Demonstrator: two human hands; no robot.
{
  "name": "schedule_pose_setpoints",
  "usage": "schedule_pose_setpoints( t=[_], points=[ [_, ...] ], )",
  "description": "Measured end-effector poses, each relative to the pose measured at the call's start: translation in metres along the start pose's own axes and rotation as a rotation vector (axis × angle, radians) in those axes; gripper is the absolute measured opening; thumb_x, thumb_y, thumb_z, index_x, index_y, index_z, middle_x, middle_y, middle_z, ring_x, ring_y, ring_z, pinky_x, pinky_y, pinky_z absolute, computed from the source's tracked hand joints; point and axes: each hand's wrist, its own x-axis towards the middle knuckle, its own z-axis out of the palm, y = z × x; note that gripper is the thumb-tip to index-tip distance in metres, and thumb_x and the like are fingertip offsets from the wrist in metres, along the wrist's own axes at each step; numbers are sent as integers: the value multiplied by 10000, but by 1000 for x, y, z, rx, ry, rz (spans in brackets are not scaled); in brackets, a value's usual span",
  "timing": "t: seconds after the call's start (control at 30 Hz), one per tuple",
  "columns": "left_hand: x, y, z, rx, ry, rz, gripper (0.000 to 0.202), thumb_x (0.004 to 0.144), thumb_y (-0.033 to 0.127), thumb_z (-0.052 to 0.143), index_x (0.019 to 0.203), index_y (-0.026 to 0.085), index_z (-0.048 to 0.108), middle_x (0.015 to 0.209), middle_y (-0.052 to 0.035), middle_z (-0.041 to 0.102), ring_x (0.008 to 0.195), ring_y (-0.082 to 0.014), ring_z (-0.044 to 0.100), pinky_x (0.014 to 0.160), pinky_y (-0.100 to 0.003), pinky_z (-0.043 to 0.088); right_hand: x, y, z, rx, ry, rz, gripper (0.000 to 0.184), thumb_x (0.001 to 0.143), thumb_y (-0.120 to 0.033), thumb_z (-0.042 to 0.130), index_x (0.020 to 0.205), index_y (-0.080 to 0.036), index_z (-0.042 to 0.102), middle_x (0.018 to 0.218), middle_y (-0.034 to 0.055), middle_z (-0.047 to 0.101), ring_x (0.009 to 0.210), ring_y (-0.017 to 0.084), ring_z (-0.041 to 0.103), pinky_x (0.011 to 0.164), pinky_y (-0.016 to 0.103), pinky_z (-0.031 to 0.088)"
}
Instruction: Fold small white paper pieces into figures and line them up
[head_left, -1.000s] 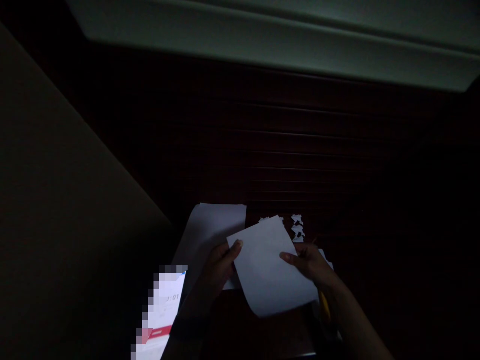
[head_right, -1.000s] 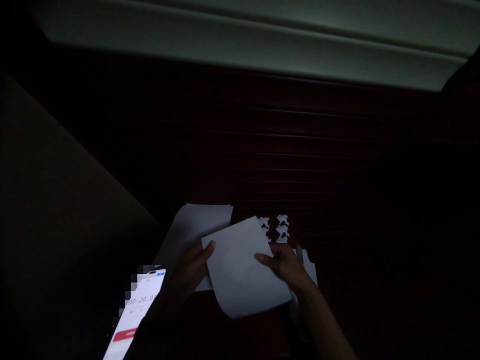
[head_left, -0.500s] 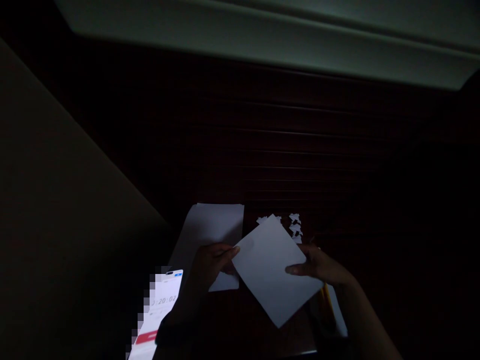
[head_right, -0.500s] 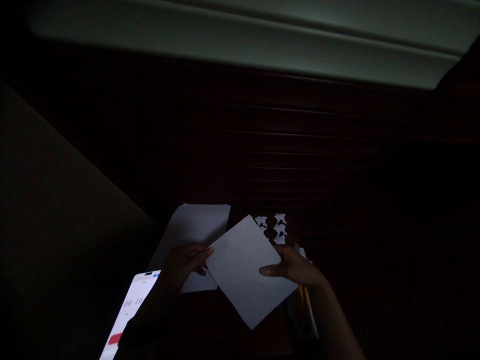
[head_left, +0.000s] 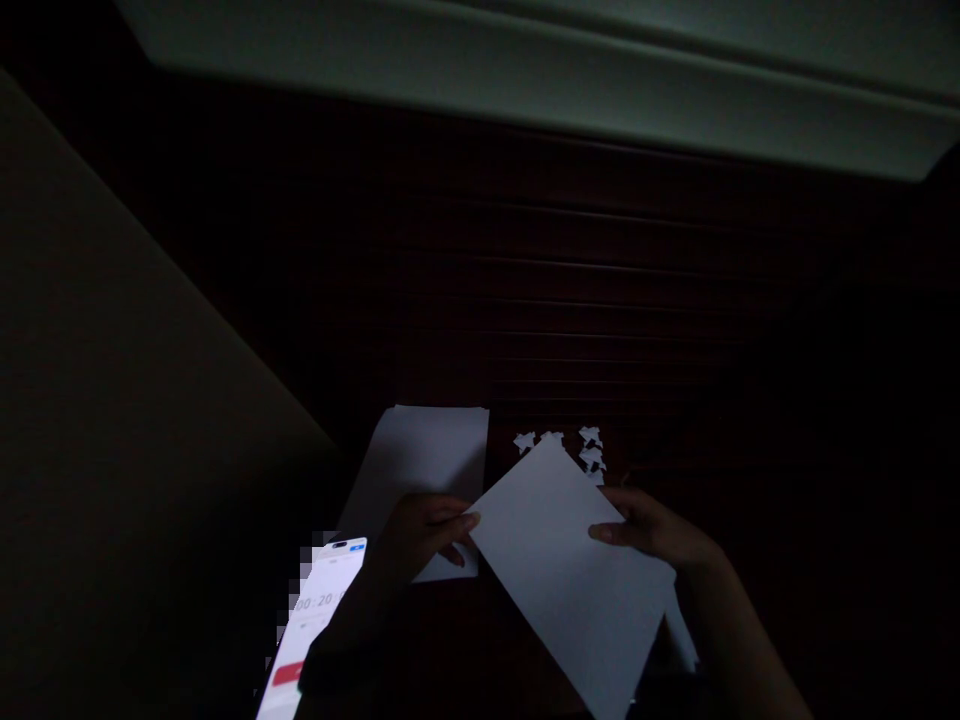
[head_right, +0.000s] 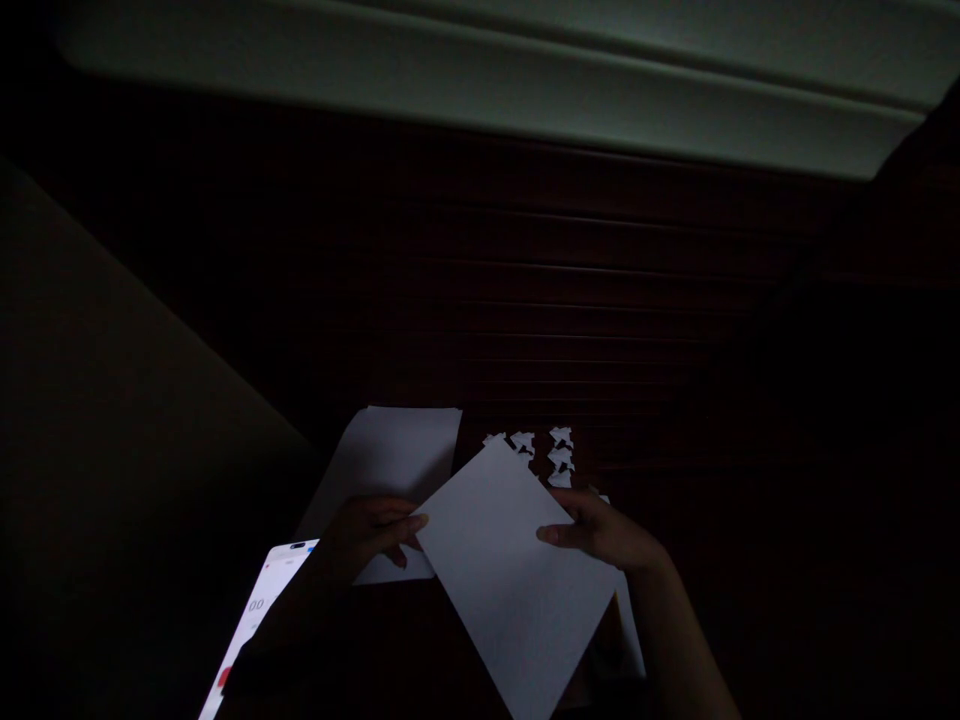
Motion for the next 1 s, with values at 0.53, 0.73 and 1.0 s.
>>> schedule_pose_setpoints(
  t=[0.53, 0.73, 1.0],
  points=[
    [6, -3, 22, -440, 205, 73, 439, 732, 431, 637, 1094, 217, 512, 1030, -105, 659, 834, -236, 670, 720, -385, 530, 13, 23, -16, -152, 197, -78, 218, 744, -275, 629, 924, -213, 736, 796, 37, 714, 603, 153, 575, 570, 276, 439],
    [20, -19, 46, -424, 293, 82, 323, 742, 474, 610, 896, 204, 524, 878, -26, 635, 706, -153, 636, 552, -233, 479, 27, 22, 17, -197, 200, -148, 285, 830, -325, 538, 1049, -217, 685, 848, 25, 702, 691, 170, 606, 600, 278, 473],
    [28, -31, 46, -69, 322, 139, 323, 692, 468, 653, 671, 172, 527, 612, 16, 602, 558, -135, 576, 483, -199, 407, 16, 2, 29, 43, -236, -141, 802, 675, -252, 741, 1361, -332, 333, 1381, 54, 424, 1144, 262, 508, 917, 431, 442]
  ],
)
